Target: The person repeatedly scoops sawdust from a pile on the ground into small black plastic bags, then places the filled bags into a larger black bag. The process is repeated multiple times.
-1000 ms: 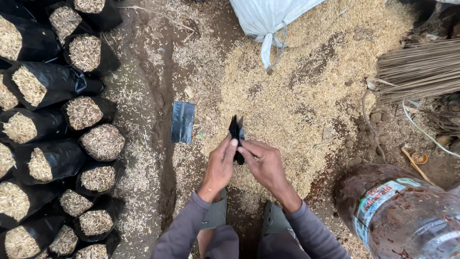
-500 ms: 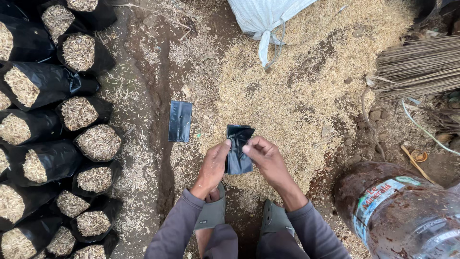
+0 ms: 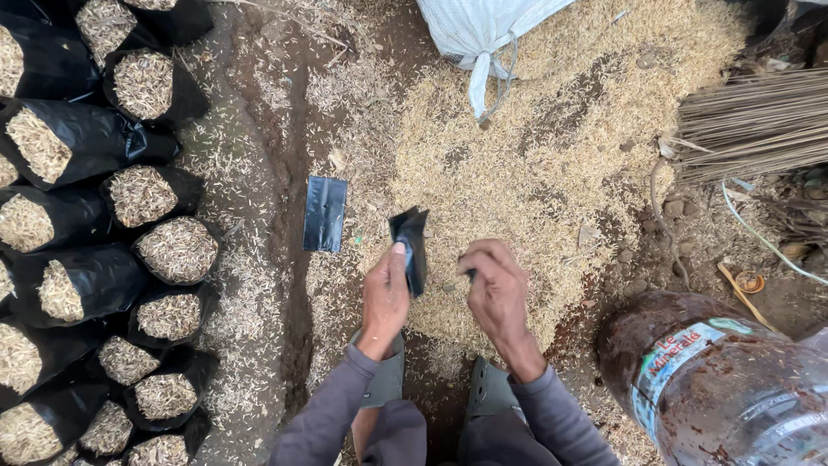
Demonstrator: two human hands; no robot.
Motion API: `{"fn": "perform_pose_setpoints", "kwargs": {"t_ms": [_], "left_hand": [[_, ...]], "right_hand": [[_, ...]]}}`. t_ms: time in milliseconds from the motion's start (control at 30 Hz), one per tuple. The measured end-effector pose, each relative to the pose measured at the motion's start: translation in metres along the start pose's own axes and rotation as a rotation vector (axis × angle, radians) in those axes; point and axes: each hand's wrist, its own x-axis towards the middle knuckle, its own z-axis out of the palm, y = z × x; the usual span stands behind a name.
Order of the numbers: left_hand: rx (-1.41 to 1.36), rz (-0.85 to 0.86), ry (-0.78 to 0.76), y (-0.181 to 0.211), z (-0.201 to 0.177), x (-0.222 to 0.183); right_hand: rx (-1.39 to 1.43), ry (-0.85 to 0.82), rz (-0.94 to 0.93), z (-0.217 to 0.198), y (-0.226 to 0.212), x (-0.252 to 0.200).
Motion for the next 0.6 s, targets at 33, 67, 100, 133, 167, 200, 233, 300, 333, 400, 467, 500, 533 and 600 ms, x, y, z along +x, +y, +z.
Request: {"fn": "perform_pose_setpoints", "kwargs": {"t_ms": [33, 67, 100, 133, 167, 200, 233, 300, 333, 400, 467, 500, 533, 600], "left_hand": [[-0.008, 0.039, -0.015, 0.000, 0.004, -0.001], [-0.015, 0.078, -0.029, 0.000, 0.008, -0.002], [-0.022, 0.112, -0.043, 0.000, 0.012, -0.003], [-0.123, 0.091, -0.071, 0.000, 0.015, -0.004], [-0.221, 0.067, -0.097, 0.001, 0.016, -0.004], [-0.320, 0.043, -0.122, 0.002, 0.016, -0.005], [-0.422, 0.005, -0.150, 0.004, 0.016, -0.003], [-0.626, -0.076, -0.202, 0.007, 0.016, -0.002], [-0.548, -0.071, -0.197, 0.007, 0.016, -0.002], [-0.391, -0.053, -0.190, 0.007, 0.015, 0.000], [-0.484, -0.030, -0.247, 0.005, 0.014, 0.001], [-0.531, -0.017, -0.278, 0.004, 0.015, 0.002], [-0.508, -0.011, -0.293, 0.002, 0.015, 0.004], [-0.461, 0.001, -0.320, -0.002, 0.015, 0.004]], "right_hand": [[-0.071, -0.090, 0.099, 0.001, -0.009, 0.006], [-0.141, -0.179, 0.198, 0.000, -0.019, 0.010], [-0.210, -0.271, 0.301, 0.000, -0.028, 0.013], [-0.215, -0.263, 0.242, 0.000, -0.034, 0.018], [-0.217, -0.256, 0.185, 0.001, -0.039, 0.020], [-0.219, -0.249, 0.128, 0.003, -0.043, 0.021], [-0.212, -0.223, 0.141, 0.004, -0.044, 0.022], [-0.196, -0.175, 0.171, 0.006, -0.039, 0.020], [-0.089, -0.180, 0.276, 0.007, -0.035, 0.017], [0.127, -0.185, 0.481, 0.009, -0.022, 0.013], [0.137, -0.194, 0.620, 0.009, -0.008, 0.008], [0.140, -0.198, 0.688, 0.009, -0.001, 0.007], [0.239, -0.203, 0.670, 0.009, 0.005, 0.005], [0.436, -0.216, 0.632, 0.011, 0.015, 0.000]]}}
